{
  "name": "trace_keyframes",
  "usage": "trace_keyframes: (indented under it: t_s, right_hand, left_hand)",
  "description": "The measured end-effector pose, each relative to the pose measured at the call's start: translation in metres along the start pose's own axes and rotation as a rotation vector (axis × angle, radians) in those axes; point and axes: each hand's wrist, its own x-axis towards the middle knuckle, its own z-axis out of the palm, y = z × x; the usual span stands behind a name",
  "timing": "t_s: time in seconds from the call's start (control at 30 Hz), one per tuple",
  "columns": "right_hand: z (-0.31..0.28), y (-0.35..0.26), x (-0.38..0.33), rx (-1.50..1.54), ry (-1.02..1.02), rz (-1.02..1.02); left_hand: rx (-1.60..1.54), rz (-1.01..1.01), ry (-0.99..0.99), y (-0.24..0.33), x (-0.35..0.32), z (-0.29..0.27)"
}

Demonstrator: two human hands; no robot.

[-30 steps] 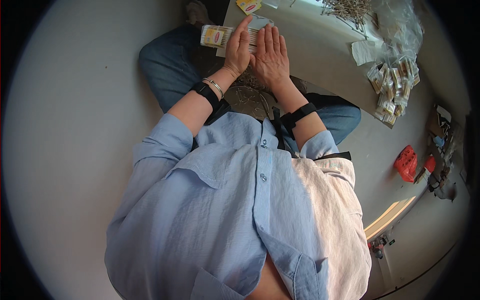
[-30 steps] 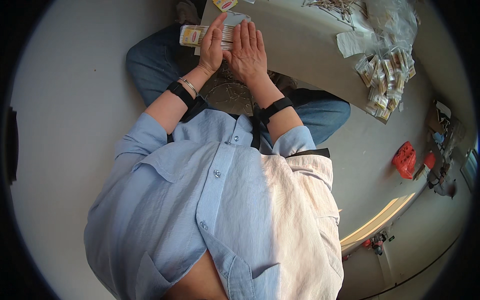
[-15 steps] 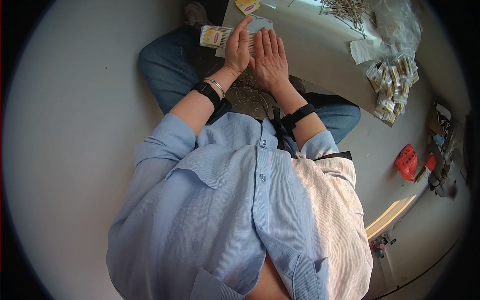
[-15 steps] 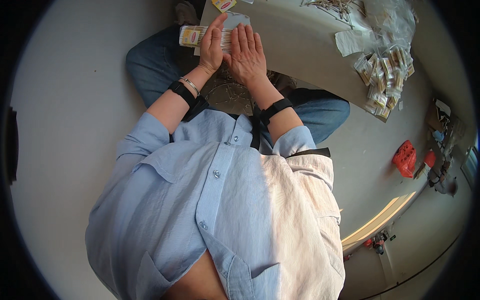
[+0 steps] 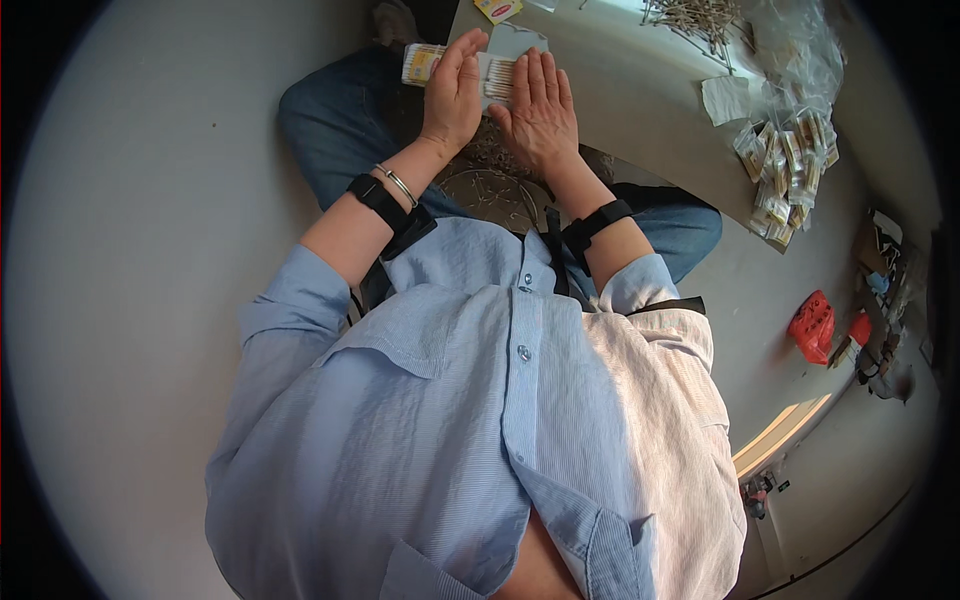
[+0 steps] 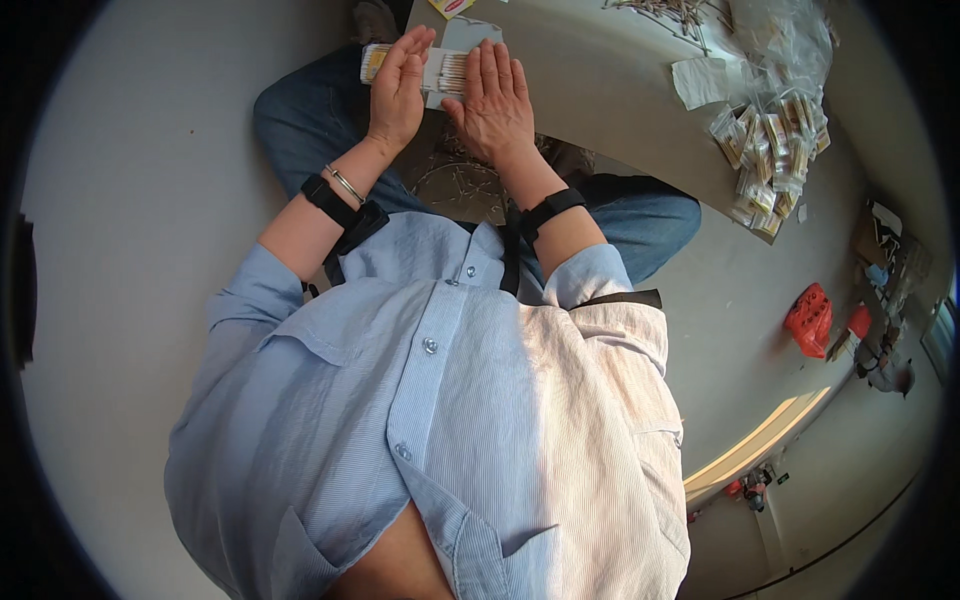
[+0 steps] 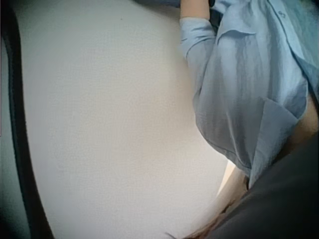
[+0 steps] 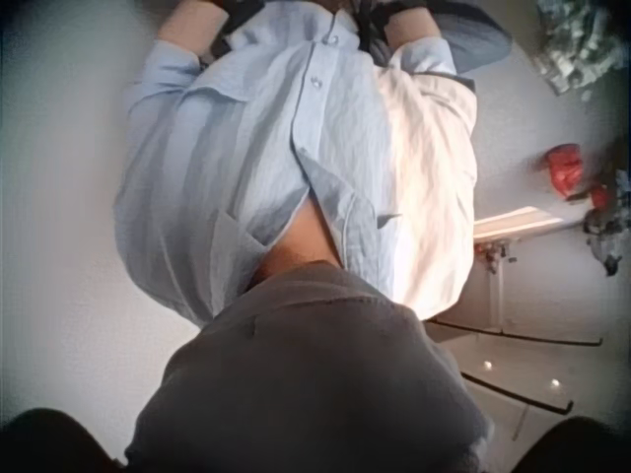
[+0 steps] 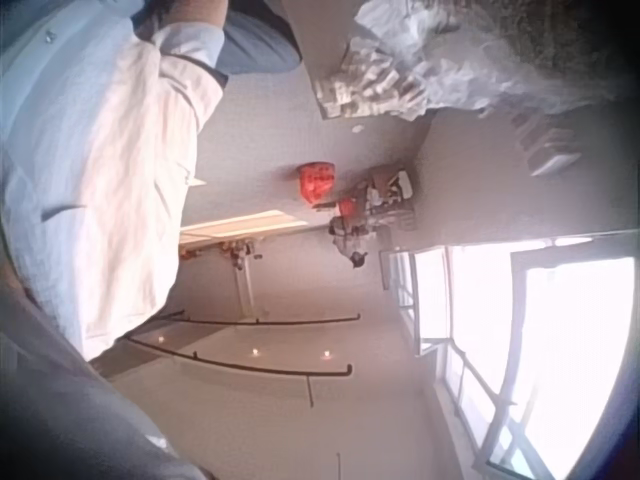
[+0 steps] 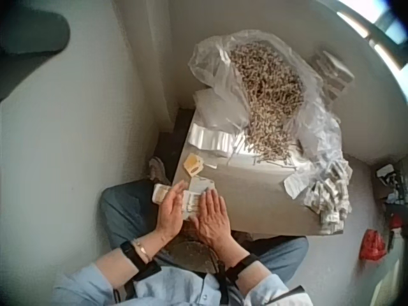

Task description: Manually sorting cotton swabs or similar hygienic products into small plastic bags and sealing them.

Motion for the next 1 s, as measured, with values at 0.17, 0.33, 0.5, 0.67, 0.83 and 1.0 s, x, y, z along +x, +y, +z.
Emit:
trace_keyframes:
  t_s: [0.17, 0.33, 0.5, 0.67, 0.83, 1.0]
  right_hand:
    - [-0.005, 0.001, -0.001, 0.086, 0.009, -0.025]
    - [-0.002, 0.004, -0.002, 0.089, -0.004, -0.041]
    - [0.0, 0.004, -0.001, 0.046, 0.009, -0.038]
    - [0.001, 0.004, 0.0, 0.034, 0.004, -0.033]
    - [0.002, 0.003, -0.001, 0.034, 0.019, -0.041]
    - [0.002, 0.003, 0.0, 0.028, 0.005, -0.017]
  left_hand:
    - [0.518, -0.276, -0.303, 0.021, -0.008, -0.023]
    - [0.936, -0.04, -0.662, 0.029, -0.041, -0.01]
    - [1.038, -0.009, -0.69, 0.03, -0.036, -0.003]
    - [1.042, -0.026, -0.686, 0.024, -0.033, -0.002]
    - [1.052, -0.003, -0.671, 0.02, -0.035, 0.0]
    - [1.071, -0.02, -0.662, 0.028, -0.032, 0.003]
